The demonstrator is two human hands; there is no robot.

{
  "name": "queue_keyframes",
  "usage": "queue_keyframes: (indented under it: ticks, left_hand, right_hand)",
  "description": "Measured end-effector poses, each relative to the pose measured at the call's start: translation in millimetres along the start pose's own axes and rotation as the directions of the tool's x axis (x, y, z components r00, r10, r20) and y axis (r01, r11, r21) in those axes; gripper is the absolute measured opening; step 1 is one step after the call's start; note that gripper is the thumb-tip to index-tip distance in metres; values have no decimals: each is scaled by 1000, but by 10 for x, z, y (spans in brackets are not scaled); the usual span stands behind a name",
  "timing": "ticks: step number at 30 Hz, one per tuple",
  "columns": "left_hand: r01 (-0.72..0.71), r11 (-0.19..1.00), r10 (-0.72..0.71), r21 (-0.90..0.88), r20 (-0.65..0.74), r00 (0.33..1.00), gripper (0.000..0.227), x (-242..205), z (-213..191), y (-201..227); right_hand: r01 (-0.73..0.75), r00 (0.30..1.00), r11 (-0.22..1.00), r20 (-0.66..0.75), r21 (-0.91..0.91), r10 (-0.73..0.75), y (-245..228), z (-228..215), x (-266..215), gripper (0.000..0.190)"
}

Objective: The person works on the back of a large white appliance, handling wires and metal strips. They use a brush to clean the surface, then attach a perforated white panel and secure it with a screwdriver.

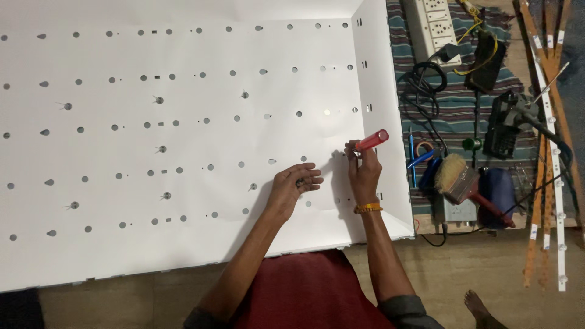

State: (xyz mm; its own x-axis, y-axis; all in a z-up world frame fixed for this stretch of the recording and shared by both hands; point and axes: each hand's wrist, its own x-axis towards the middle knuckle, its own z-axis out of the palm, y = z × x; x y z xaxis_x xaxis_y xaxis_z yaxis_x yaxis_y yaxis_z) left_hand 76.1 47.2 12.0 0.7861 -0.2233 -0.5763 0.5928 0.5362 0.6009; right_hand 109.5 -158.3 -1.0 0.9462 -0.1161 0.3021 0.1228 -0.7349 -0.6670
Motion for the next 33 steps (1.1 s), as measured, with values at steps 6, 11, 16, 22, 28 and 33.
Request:
queue_keyframes:
  ticks: [6,11,16,22,28,33]
  left_hand:
    - [-12,1000,12,13,22,1000,31,20,4,40]
    - [-25,990,40,-135,110,993,43,31,21,81]
    - [8,996,-1,-85,81,997,37,27,37,111]
    - [-16,990,34,-141,126,991,35,56,58,83]
    - [-31,992,47,-121,130,990,34,99,41,47]
    - [3,986,16,-165,108,994,34,101,16,49]
  right_hand:
    - [-40,999,999,-34,-8,40,81,106,-61,9]
    - [-71,991,995,-104,71,78,-123,64,-32,10]
    - [-210,969,721,45,660,241,-556,-136,-198,11]
    - [-157,987,825,52,543,154,-775,4,-311,12]
    - [-203,979,849,76,488,190,-706,67,-313,12]
    - [-207,971,685,62,699,230,-743,23,-303,14]
